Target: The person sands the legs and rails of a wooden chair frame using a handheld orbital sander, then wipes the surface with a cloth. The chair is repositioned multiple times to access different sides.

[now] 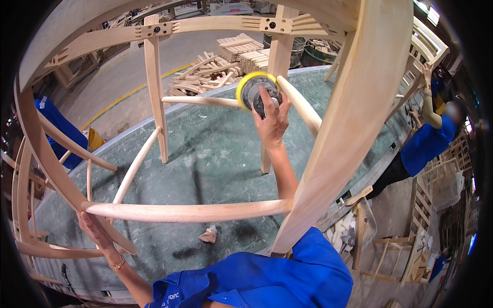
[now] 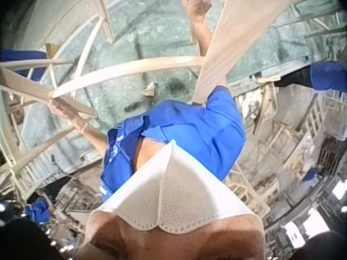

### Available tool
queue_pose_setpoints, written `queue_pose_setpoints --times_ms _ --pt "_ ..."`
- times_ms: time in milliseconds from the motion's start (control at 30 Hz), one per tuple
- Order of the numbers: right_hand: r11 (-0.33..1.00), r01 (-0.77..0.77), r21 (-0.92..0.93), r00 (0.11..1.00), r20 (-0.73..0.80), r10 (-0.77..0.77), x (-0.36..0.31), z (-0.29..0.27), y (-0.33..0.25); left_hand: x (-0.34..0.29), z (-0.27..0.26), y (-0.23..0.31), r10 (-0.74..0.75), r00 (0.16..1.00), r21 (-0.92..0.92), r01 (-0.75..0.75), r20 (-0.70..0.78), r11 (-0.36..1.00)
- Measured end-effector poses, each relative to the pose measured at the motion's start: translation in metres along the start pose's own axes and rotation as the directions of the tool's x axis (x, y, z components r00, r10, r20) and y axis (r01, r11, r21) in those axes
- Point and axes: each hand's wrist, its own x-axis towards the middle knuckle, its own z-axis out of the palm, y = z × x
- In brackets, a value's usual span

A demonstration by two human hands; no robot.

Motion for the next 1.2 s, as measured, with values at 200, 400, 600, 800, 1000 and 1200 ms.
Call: queue_pose_setpoints --times_ms 200,400,600,800,1000,1200 --pt "0.995 -0.102 -0.004 0.99 0.096 0.102 -0.038 -0.025 0.007 0.004 0.005 0.006 -0.026 1.0 0.016 0.026 0.004 1.0" --pt "0.991 -0.126 -0.035 0.986 0.107 0.129 -0.034 -0.032 0.007 0.008 0.009 0.01 -0.033 0.999 0.013 0.033 0.034 0.999" --pt "0.997 -0.031 -0.076 0.999 0.022 0.032 -0.002 -0.006 0.006 0.008 0.012 0.011 -0.026 1.0 0.005 0.026 -0.004 1.0" --pt "0.996 -0.048 -0.071 0.994 0.093 0.055 -0.021 -0.011 0.011 0.008 0.015 0.016 -0.027 1.0 0.021 0.027 -0.002 0.999" --pt "0.999 -0.032 -0.022 0.991 0.131 0.035 -0.018 -0.016 0.013 0.009 0.017 0.02 -0.012 1.0 0.042 0.012 0.002 0.999" --pt "1.0 0.004 -0.027 0.998 0.057 -0.003 0.005 -0.004 0.009 0.008 0.022 0.025 -0.027 0.999 0.031 0.027 -0.022 0.999"
